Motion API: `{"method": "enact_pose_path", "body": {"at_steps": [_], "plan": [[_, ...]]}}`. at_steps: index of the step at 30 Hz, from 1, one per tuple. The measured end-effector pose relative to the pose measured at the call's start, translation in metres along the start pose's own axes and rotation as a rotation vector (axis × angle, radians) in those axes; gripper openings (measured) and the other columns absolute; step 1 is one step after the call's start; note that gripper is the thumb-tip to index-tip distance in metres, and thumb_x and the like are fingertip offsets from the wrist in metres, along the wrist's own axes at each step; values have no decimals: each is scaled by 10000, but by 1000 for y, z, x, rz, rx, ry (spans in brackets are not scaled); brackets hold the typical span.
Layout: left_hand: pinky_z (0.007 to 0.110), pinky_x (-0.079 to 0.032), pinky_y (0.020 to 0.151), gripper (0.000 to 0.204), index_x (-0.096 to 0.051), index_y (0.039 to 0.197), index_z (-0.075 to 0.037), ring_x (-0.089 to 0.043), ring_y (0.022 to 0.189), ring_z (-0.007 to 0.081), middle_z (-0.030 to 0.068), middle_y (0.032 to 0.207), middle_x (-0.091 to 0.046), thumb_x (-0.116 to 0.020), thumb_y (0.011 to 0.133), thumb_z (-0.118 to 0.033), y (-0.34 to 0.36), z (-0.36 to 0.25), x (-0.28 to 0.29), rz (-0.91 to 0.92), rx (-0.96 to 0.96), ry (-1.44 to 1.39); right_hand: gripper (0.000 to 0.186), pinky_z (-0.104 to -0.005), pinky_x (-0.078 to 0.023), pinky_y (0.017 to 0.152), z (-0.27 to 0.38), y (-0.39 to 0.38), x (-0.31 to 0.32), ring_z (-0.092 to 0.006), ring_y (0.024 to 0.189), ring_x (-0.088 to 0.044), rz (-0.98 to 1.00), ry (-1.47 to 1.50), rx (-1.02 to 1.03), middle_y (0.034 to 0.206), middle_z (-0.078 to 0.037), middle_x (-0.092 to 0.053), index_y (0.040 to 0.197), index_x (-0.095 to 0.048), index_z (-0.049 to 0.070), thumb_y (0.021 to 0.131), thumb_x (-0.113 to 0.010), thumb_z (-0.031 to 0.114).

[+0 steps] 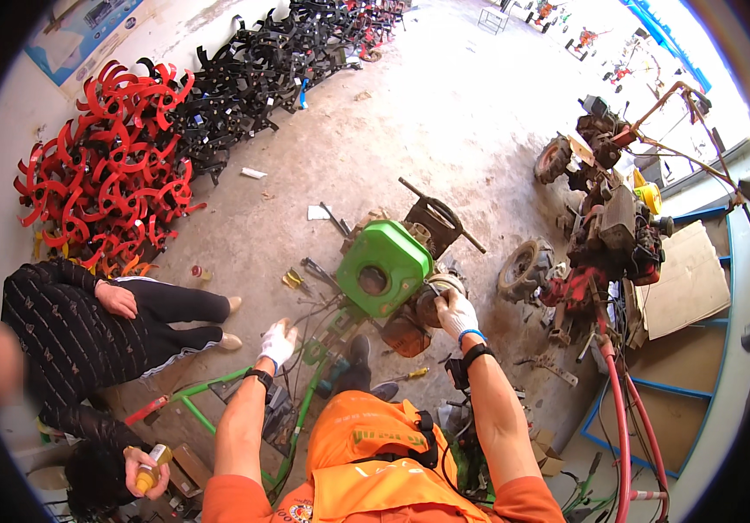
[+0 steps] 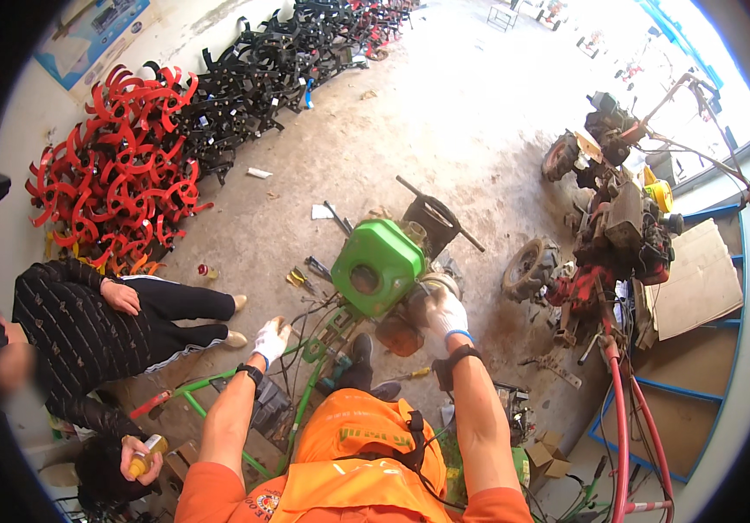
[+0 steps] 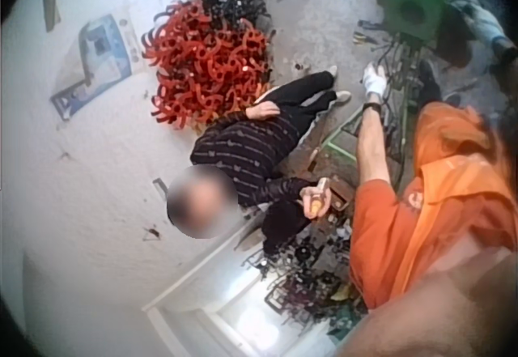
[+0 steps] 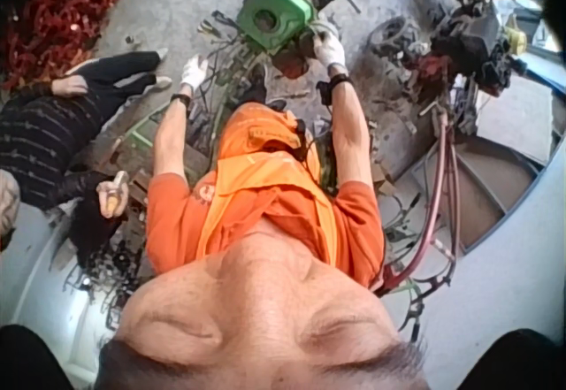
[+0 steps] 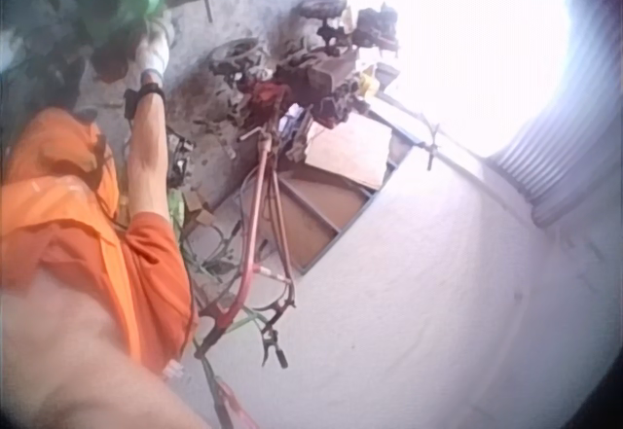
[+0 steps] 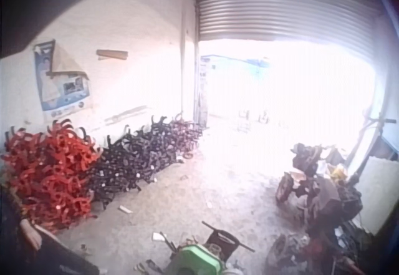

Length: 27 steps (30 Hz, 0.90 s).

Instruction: The person works on a green walk-behind tractor engine, using a wrench to tighten bolts on the engine casing and adjusting components. The person repositions the tractor and continues tightening fasteners on the engine.

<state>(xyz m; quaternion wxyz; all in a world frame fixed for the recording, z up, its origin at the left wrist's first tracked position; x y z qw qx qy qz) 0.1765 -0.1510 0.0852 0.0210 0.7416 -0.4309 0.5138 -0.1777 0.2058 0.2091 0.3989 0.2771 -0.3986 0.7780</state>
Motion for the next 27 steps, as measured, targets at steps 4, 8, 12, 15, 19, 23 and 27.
{"method": "enact_pose_path", "body": {"at_steps": [4, 8, 12, 15, 19, 23, 27], "plan": [[486, -510, 1190, 570, -675, 1483, -37, -635, 1408, 440, 289, 1472, -688, -645, 1091, -449, 8, 17, -8, 22, 123, -159, 365, -528, -565, 1038, -7, 3, -5, -487, 1165, -732, -34, -54, 21, 1193, -298, -776, 1229, -748, 41, 1039, -672, 343], [404, -612, 889, 473, -716, 1420, -68, -762, 1016, 222, 88, 1167, -798, -693, 1107, -422, 8, 58, -33, -48, 417, -826, 390, -517, -562, 1049, -18, 7, -9, -467, 1177, -743, -20, -57, 75, 1196, -292, -785, 1250, -754, 24, 1041, -674, 344], [366, -583, 747, 449, -752, 1343, -56, -735, 847, 184, 68, 1073, -800, -689, 1101, -429, -28, 97, -42, -205, 640, -1196, 411, -524, -565, 1031, -23, 13, -13, -473, 1155, -746, -13, -124, 109, 1173, -292, -787, 1232, -751, 16, 1063, -654, 378], [406, -618, 724, 381, -740, 1207, -126, -753, 841, 213, 67, 1047, -788, -663, 1114, -487, -59, 130, -37, -258, 774, -1424, 408, -560, -567, 1014, -23, 24, -9, -501, 1146, -740, 59, -178, 177, 1172, -304, -782, 1239, -747, 28, 1058, -640, 377], [487, -626, 869, 378, -628, 1329, -145, -749, 981, 271, 76, 1139, -761, -596, 1147, -475, -107, 161, -40, -434, 839, -1750, 389, -556, -559, 1010, -14, 39, -8, -498, 1135, -730, 182, -240, 318, 1171, -303, -769, 1209, -734, 9, 1054, -660, 357], [510, -624, 872, 347, -607, 1237, -141, -738, 964, 295, 73, 1077, -732, -554, 1157, -475, -129, 178, -43, -605, 857, -1998, 331, -538, -560, 1009, 4, 52, -17, -477, 1153, -723, 239, -216, 412, 1199, -287, -764, 1229, -732, -2, 1051, -673, 270], [533, -622, 880, 346, -601, 1224, -144, -730, 983, 323, 87, 1121, -727, -552, 1157, -480, -135, 184, -41, -611, 723, -2123, 356, -514, -566, 1037, 17, 58, -28, -461, 1202, -728, 264, -270, 438, 1254, -309, -759, 1279, -736, 4, 1053, -673, 272]]}}
Point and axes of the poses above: each hand's wrist, its own y-axis towards the middle knuckle, its own x-axis out of the back of the hand, z = x × y, the point moved 3 cm from there along y, towards the middle knuckle
